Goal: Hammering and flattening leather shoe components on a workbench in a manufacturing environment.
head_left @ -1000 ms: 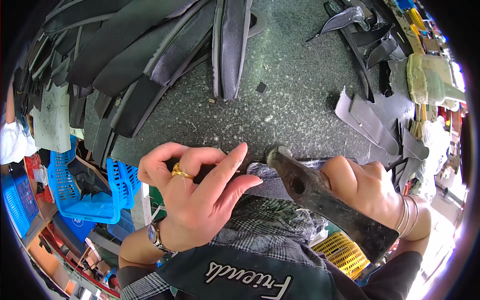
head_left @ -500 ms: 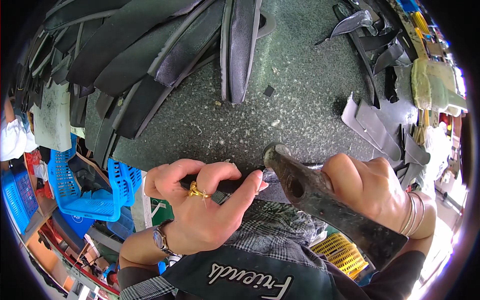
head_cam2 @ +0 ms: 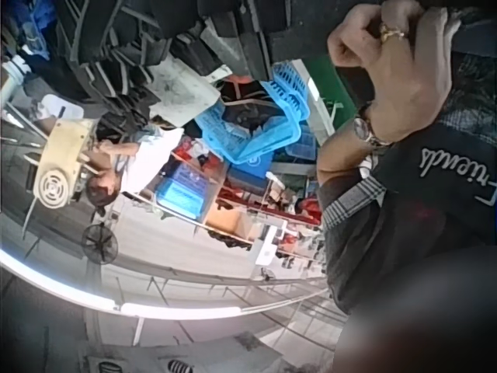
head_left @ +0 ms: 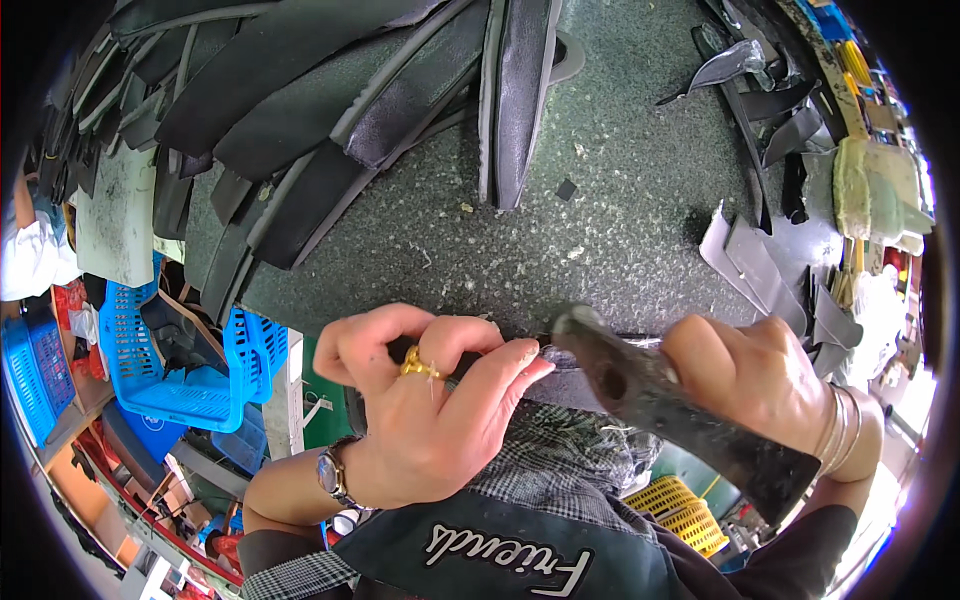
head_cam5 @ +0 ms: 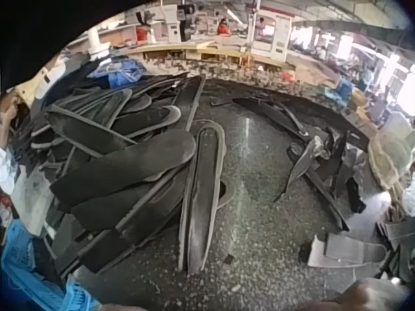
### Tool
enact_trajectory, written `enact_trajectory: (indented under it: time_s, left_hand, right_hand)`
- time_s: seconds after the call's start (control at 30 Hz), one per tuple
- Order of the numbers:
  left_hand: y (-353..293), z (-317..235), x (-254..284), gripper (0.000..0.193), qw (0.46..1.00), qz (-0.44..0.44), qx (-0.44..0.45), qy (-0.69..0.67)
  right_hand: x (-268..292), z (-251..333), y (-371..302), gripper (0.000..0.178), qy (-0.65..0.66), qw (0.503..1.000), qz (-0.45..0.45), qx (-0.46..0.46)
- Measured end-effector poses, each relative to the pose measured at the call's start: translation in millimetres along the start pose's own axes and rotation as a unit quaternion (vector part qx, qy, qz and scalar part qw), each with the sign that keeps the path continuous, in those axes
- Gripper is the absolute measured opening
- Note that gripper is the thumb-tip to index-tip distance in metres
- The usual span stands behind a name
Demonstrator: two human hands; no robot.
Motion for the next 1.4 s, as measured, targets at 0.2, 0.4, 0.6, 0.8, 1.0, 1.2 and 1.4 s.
enact_trajectory:
  time_s: [0.2, 0.4, 0.6, 0.8, 1.0, 1.2, 1.4]
  left_hand:
    - [28.6, 0.3, -7.8, 0.018, 0.999, 0.029, -0.014, 0.018]
    - [14.9, -15.8, -9.3, 0.040, 0.998, -0.012, -0.031, 0.057]
    - [22.7, -10.4, -10.0, 0.036, 0.999, 0.010, -0.015, -0.040]
    - [19.8, -10.3, -9.3, 0.033, 0.999, 0.002, 0.041, 0.007]
    - [17.2, -16.3, -11.1, 0.032, 1.000, 0.006, -0.011, 0.013]
    - [15.0, -19.9, -11.5, 0.030, 0.999, 0.011, -0.011, 0.041]
    - [12.9, -20.0, -13.3, 0.034, 0.998, -0.003, -0.035, 0.053]
  right_hand:
    - [-2.9, -0.1, -17.1, 0.020, -0.027, 0.992, -0.021, -0.125]
    - [-18.1, -10.1, -35.1, 0.016, 0.102, 0.984, 0.054, -0.132]
    - [-14.9, -9.2, -27.1, 0.025, -0.022, 0.997, -0.042, -0.061]
    - [-10.7, -12.7, -18.3, 0.024, -0.001, 0.995, -0.094, -0.022]
    - [-16.9, -16.4, -21.6, 0.022, -0.008, 0.999, -0.043, -0.015]
    - [-18.9, -14.8, -15.8, 0.020, -0.041, 0.998, -0.042, -0.002]
    - [-10.0, -14.9, -11.8, 0.018, -0.012, 0.996, -0.083, -0.016]
Point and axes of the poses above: each hand's wrist, its own y-axis towards the middle knuckle, its own x-axis out of the back of the hand, z = x × y, the point moved 6 cm from there along y, towards the middle knuckle, and after that the axes turned 13 degrees about z, right-handed, at the moved point
